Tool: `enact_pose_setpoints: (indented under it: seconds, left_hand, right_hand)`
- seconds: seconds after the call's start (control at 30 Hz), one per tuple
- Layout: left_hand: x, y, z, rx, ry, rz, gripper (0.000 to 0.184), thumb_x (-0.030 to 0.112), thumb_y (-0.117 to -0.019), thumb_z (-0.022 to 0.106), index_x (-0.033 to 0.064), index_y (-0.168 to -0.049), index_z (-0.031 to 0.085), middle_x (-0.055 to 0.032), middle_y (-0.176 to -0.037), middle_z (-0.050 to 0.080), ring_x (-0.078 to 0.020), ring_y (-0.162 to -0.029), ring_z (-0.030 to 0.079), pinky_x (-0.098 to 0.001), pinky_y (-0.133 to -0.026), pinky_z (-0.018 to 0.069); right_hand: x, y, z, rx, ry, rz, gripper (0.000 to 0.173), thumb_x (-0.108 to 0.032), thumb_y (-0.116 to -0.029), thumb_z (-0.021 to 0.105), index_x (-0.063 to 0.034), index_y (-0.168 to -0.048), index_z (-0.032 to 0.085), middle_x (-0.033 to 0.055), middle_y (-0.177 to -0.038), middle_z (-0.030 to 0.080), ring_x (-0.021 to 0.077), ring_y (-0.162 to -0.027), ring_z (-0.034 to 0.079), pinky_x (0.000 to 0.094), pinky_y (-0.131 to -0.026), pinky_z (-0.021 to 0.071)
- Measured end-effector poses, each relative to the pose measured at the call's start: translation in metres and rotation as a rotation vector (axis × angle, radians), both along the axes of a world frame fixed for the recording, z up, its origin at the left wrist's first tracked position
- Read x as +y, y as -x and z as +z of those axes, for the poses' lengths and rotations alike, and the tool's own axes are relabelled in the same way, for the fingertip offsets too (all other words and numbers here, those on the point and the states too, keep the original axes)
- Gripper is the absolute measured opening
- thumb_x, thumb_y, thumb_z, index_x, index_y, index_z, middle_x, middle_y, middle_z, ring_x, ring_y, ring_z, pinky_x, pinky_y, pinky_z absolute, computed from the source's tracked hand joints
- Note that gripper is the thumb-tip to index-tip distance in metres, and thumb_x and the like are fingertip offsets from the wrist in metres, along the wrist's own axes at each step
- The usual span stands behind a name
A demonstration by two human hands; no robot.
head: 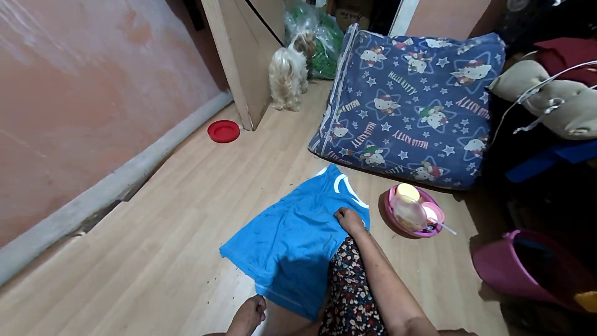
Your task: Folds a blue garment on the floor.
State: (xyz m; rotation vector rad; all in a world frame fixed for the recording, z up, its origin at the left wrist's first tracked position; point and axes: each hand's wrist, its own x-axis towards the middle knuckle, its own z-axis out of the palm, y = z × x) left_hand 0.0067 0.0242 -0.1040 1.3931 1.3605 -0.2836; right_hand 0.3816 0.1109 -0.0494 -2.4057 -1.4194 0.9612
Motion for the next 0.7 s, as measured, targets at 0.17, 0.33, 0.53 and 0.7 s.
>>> enact_pose_setpoints:
  seconds: [0.17, 0.33, 0.53, 0.7]
  left_hand:
    - [-0.0006, 0.0019, -0.001, -0.001, -0.024, -0.027, 0.024, 0.0, -0.1038, 0.046, -0.008, -0.121, 0.062, -0.023, -0.109, 0.07, -0.0354, -0.103, 0.067, -0.0517, -0.097, 0.0497]
    - [-0.0011, 0.0034, -0.0045, -0.024, -0.035, -0.021, 0.022, -0.002, -0.1026, 0.047, -0.0075, -0.117, 0.064, -0.0222, -0.107, 0.07, -0.0339, -0.1, 0.067, -0.051, -0.095, 0.0502]
    - [-0.0027, 0.0025, -0.0017, -0.019, -0.029, 0.005, 0.026, 0.0, -0.1044, 0.045, -0.0054, -0.119, 0.065, -0.0205, -0.106, 0.07, -0.0314, -0.098, 0.067, -0.0491, -0.094, 0.0502]
    - [-0.0018, 0.0003, 0.0017, 0.002, -0.014, -0.002, 0.031, -0.002, -0.1041, 0.042, -0.0033, -0.127, 0.063, -0.0203, -0.108, 0.07, -0.0317, -0.1, 0.066, -0.0492, -0.096, 0.0495]
  right_hand:
    - [0.0003, -0.0009, -0.003, 0.005, -0.005, 0.001, 0.035, -0.026, -0.1082, 0.047, -0.0023, -0.125, 0.067, 0.0212, -0.124, 0.067, 0.0364, -0.121, 0.062, 0.0582, -0.103, 0.0459]
    - [0.0017, -0.0028, -0.0044, 0.009, -0.005, 0.003, 0.034, -0.026, -0.1081, 0.047, -0.0024, -0.124, 0.067, 0.021, -0.123, 0.068, 0.0365, -0.12, 0.063, 0.0577, -0.102, 0.0465]
    - [0.0015, -0.0012, -0.0031, 0.011, -0.003, 0.003, 0.035, -0.025, -0.1085, 0.046, -0.0016, -0.124, 0.067, 0.0213, -0.124, 0.067, 0.036, -0.121, 0.062, 0.0574, -0.102, 0.046]
    - [0.0003, -0.0002, -0.0001, 0.002, 0.0, -0.001, 0.035, -0.025, -0.1085, 0.046, -0.0026, -0.124, 0.067, 0.0205, -0.124, 0.067, 0.0355, -0.121, 0.062, 0.0573, -0.102, 0.046]
